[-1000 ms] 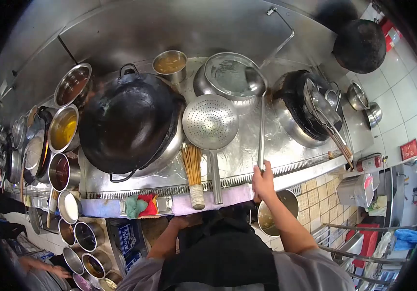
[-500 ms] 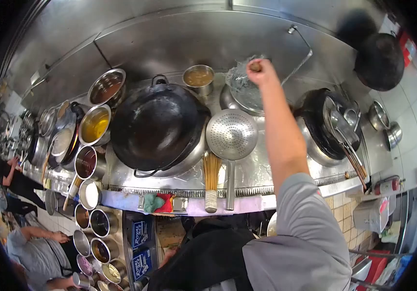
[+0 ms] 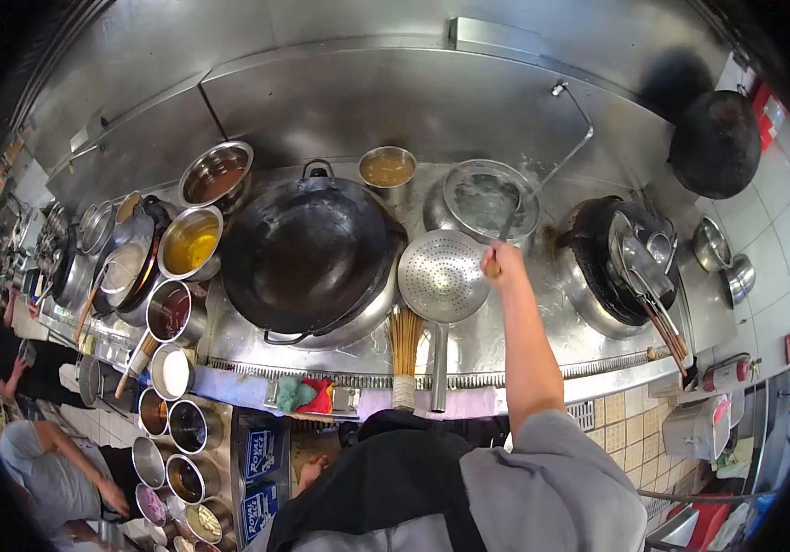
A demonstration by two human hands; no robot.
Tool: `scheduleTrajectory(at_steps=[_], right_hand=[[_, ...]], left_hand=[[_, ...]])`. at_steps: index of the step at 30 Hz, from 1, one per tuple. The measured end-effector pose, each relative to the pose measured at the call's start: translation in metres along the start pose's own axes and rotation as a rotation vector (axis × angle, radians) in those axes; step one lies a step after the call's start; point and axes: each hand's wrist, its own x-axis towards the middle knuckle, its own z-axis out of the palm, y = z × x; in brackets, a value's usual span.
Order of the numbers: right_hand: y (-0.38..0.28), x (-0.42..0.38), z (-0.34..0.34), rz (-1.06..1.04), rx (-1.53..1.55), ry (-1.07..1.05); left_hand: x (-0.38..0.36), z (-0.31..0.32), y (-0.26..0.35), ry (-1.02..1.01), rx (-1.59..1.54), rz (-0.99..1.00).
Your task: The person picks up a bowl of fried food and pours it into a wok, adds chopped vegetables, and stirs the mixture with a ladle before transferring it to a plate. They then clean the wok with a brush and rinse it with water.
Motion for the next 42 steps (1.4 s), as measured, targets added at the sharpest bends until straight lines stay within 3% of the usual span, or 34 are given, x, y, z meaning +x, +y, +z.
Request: scheduleTrajectory(at_steps=[1, 3, 4, 10, 12, 13, 14, 16, 17, 18, 20, 22, 23, 24, 25, 26, 27, 30, 32, 33, 35, 36, 38, 39, 42], right_hand=[[-0.017, -0.002, 0.005, 0.091, 0.356, -0.233], [-0.062, -0.001, 0.026, 0.184, 0.781, -0.162], [-0.083, -0.001, 0.036, 0.265, 0.857, -0.2], [-0.138, 0.014, 0.074, 0.178, 0.841, -0.329], [-0.141, 0.025, 0.065, 0.288, 0.549, -0.424], [-0.131, 0.021, 0.053, 0.289, 0.559, -0.405], [-0.116, 0.013, 0.043, 0.109, -0.027, -0.257], [-0.09, -0.001, 0.033, -0.254, -1.19, 0.071], [-0.079, -0.004, 0.028, -0.249, -1.184, 0.075], [-0.064, -0.003, 0.02, -0.177, -0.975, 0.039], [-0.033, -0.001, -0.005, -0.038, -0.548, -0.02], [-0.019, -0.004, -0.028, 0.079, -0.113, -0.074], [-0.028, -0.01, -0.03, 0.28, 0.47, -0.228], [-0.034, -0.017, -0.032, 0.276, 0.479, -0.233], [-0.037, -0.025, -0.035, 0.331, 0.692, -0.319], [-0.04, -0.034, -0.037, 0.384, 0.905, -0.407], [-0.037, -0.049, -0.035, 0.386, 0.9, -0.459], [-0.035, -0.093, -0.045, 0.376, 0.985, -0.468], [-0.03, -0.124, -0.057, 0.366, 0.997, -0.447], [-0.027, -0.141, -0.062, 0.381, 1.016, -0.519], [-0.02, -0.176, -0.076, 0.391, 1.045, -0.588], [-0.018, -0.193, -0.082, 0.378, 1.013, -0.616], [0.001, -0.218, -0.101, 0.345, 1.01, -0.632], [0.009, -0.227, -0.113, 0.351, 0.943, -0.616], [0.03, -0.261, -0.145, 0.33, 0.723, -0.54]], left_hand=[[-0.011, 0.006, 0.032, -0.001, 0.174, 0.032], [0.002, -0.001, 0.035, -0.011, 0.154, 0.048], [0.013, -0.01, 0.028, -0.01, 0.126, 0.057], [0.014, -0.018, 0.005, 0.106, 0.138, 0.012], [0.004, -0.019, 0.004, 0.063, 0.064, -0.104], [0.011, -0.024, -0.014, 0.028, 0.133, 0.005], [0.004, -0.024, -0.009, 0.024, 0.147, -0.007], [-0.011, -0.007, 0.029, -0.045, 0.83, 0.118], [-0.016, 0.005, 0.045, 0.022, 0.943, 0.204], [-0.023, 0.019, 0.063, 0.09, 1.055, 0.291], [-0.069, 0.065, 0.141, 0.199, 0.972, 0.52], [-0.119, 0.124, 0.218, 0.106, 0.817, 0.595], [-0.126, 0.152, 0.236, -0.008, 0.843, 0.675], [-0.129, 0.178, 0.249, -0.121, 0.865, 0.756], [-0.13, 0.207, 0.254, -0.224, 0.877, 0.997], [-0.135, 0.238, 0.263, -0.256, 1.095, 1.044], [-0.14, 0.266, 0.271, -0.288, 1.317, 1.084], [-0.097, 0.321, 0.254, -0.356, 1.606, 1.025], [-0.058, 0.342, 0.239, -0.388, 1.732, 0.772], [-0.044, 0.345, 0.233, -0.387, 1.736, 0.784], [-0.029, 0.337, 0.224, -0.345, 1.254, 0.844], [-0.037, 0.334, 0.232, -0.349, 1.266, 0.848], [-0.065, 0.32, 0.248, -0.603, -0.439, -0.191], [-0.091, 0.315, 0.267, -0.659, -0.601, -0.482], [-0.108, 0.317, 0.272, -0.827, -0.592, -0.6]])
